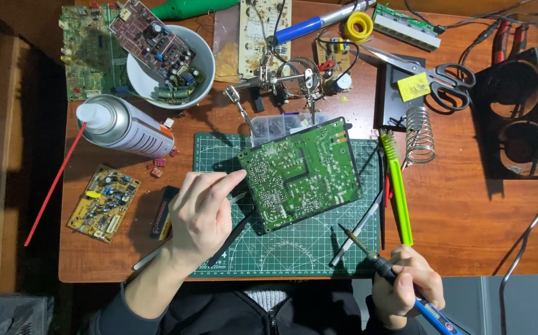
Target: The person uses a soldering iron to apply heat to various points on a green circuit board placed on a cutting mat. They hold the board steady with their left hand while manipulating the soldering iron with their right hand, moving across different sections of the board throughout the clip.
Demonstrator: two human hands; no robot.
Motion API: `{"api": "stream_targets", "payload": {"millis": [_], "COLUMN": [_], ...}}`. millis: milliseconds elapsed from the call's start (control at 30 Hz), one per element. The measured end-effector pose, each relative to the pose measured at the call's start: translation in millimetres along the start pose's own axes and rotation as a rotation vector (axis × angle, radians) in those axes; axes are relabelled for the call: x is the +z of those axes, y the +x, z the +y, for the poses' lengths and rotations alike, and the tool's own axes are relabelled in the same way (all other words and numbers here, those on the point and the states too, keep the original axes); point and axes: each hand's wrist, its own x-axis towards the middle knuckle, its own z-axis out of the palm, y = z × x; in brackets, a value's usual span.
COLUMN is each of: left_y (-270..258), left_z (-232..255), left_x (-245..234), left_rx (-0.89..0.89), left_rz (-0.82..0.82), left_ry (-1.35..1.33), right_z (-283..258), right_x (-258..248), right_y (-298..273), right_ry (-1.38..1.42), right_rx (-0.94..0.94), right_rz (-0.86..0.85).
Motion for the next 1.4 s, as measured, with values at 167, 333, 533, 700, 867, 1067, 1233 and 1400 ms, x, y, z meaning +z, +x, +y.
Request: {"api": "stream_targets", "payload": {"millis": [167, 333, 533, 700, 867, 1067, 1233, 1400], "left_y": [0, 2, 1, -3, -3, -4, -6, -4], "left_z": [0, 1, 1, -1, -1, -2, -2, -1], "left_x": [1, 1, 0, 3, 4, 5, 7, 4], "left_rx": [0.004, 0.012, 0.007, 0.002, -0.001, -0.007, -0.012, -0.015], "left_rz": [0.005, -0.003, -0.024, -0.051, -0.040, -0.027, -0.011, -0.021], "left_ry": [-0.001, 0.010, 0.003, -0.044, -0.053, -0.054, -0.062, -0.055], "right_z": [7, 10, -9, -30, -30, -17, -21, -15], "right_x": [1, -1, 26, 44, 47, 42, 45, 39], "right_y": [-1, -2, 3, 7, 5, -1, -1, -5], "right_ry": [-0.025, 0.043, 0.149, 0.182, 0.172, 0.165, 0.158, 0.165], "right_rx": [-0.008, -0.082, -0.125, -0.059, -0.063, -0.107, -0.079, -0.115], "right_rz": [0.018, -0.041, -0.210, -0.353, -0.348, -0.301, -0.283, -0.258]}}
